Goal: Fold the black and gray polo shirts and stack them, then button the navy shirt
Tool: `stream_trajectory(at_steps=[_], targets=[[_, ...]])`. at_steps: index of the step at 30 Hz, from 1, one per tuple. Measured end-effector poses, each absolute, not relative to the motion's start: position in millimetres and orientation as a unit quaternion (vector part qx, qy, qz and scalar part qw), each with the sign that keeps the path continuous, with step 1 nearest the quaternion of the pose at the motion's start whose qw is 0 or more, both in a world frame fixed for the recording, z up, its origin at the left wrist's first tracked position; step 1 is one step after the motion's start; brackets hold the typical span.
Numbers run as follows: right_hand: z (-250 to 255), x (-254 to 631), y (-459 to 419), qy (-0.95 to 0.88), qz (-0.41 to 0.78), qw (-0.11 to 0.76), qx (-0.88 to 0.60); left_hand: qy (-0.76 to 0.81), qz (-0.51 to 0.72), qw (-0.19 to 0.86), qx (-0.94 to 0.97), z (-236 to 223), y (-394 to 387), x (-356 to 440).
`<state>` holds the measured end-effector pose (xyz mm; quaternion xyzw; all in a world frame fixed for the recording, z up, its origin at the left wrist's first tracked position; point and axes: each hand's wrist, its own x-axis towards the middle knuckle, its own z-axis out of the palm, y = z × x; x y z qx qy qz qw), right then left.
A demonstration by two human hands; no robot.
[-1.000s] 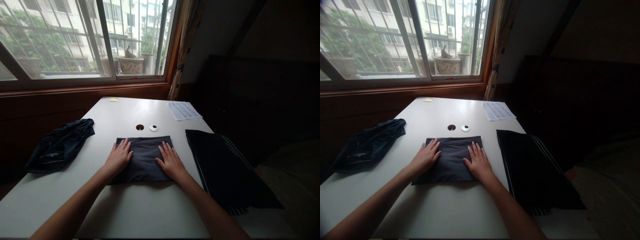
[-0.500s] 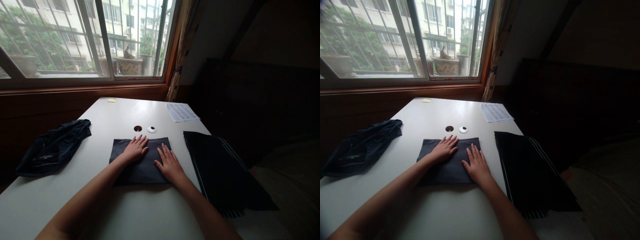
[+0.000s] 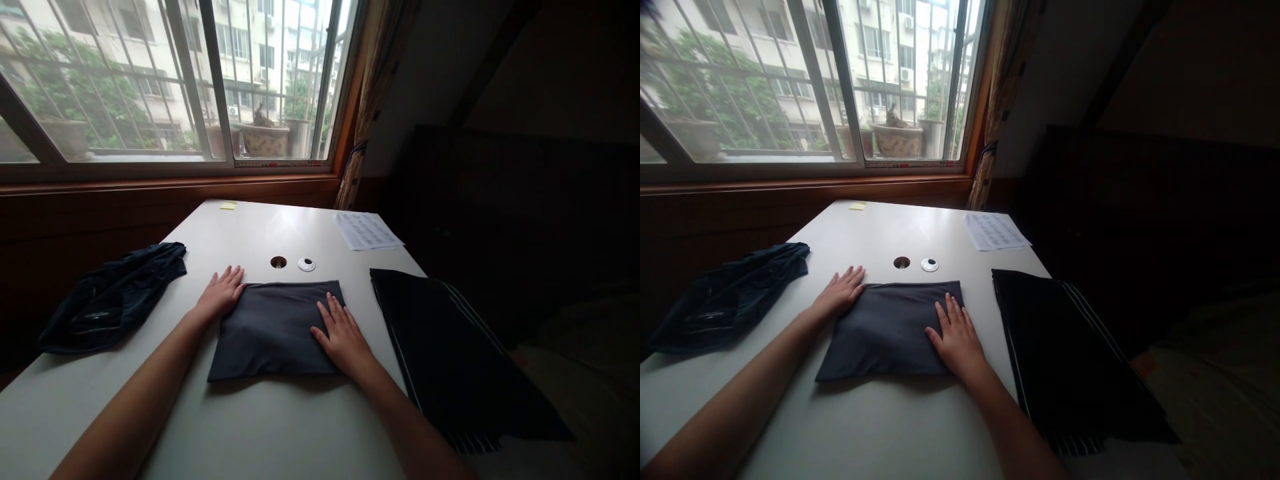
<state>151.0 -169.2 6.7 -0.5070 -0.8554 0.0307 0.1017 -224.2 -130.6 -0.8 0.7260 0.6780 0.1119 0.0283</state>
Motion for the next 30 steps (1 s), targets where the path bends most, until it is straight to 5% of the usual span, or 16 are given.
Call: stream_trajectory(at_steps=[11, 30], targets=[[5.5, 158.8, -168.3, -0.856, 0.036, 0.098, -0.506, 0.634, 0.287, 0.065, 0.715, -5.9, -145.6, -253.2], [3.9, 164.2, -168.2, -0.863, 0.047, 0.095, -0.495, 0.667, 0.331, -0.018, 0.668, -1.6, -135.8, -257.5]])
